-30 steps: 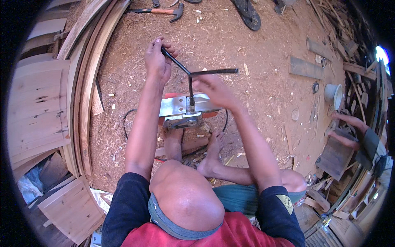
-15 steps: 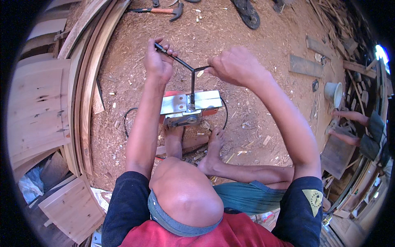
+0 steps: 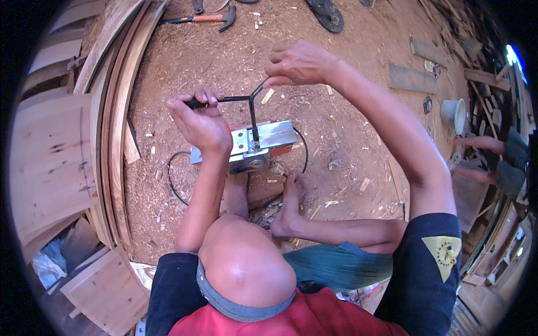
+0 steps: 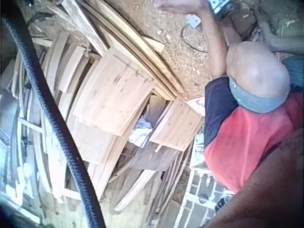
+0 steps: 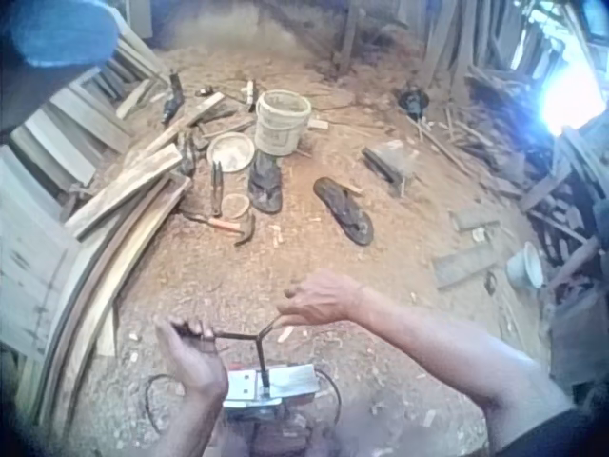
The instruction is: The person uses a tool to adjust the blade on a hand-held electric wood planer while sitting on a workshop floor, then picks up a bucket and carries it.
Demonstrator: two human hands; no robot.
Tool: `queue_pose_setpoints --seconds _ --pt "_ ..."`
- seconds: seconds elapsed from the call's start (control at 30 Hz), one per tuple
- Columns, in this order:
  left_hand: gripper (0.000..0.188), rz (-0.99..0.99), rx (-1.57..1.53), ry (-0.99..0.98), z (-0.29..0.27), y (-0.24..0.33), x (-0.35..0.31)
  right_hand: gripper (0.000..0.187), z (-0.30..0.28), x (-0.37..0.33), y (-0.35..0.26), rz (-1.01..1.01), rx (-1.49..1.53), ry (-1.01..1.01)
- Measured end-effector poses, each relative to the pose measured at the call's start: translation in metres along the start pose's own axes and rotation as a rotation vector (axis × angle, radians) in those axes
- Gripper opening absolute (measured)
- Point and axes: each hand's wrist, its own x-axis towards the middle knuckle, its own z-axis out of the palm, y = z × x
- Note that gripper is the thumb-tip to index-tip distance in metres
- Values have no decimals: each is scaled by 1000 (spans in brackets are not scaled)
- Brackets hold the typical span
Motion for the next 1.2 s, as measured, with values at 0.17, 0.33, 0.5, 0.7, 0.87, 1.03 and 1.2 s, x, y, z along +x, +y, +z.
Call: queue_pose_setpoints --seconds 0.17,0.33,0.5,0.7,0.87,1.03,1.2 --pt "35 360 476 -390 -7 16 -27 37 53 32 -71 295 87 672" --pt "33 390 1002 -757 11 31 -30 26 71 28 -172 593 1373 749" --pt "32 443 988 -647 -24 37 -54 21 76 32 -181 784 1127 774" --pt "23 24 1135 -459 -83 26 -71 25 83 19 -166 917 1296 709" --pt "30 -315 1178 -658 -94 -5 -32 23 79 21 -163 731 1193 586" --pt "48 -401 1229 -909 -82 -3 -26 28 91 19 -165 765 1215 737" --pt "57 57 1343 -1055 -95 39 -50 33 83 18 -167 777 1427 736"
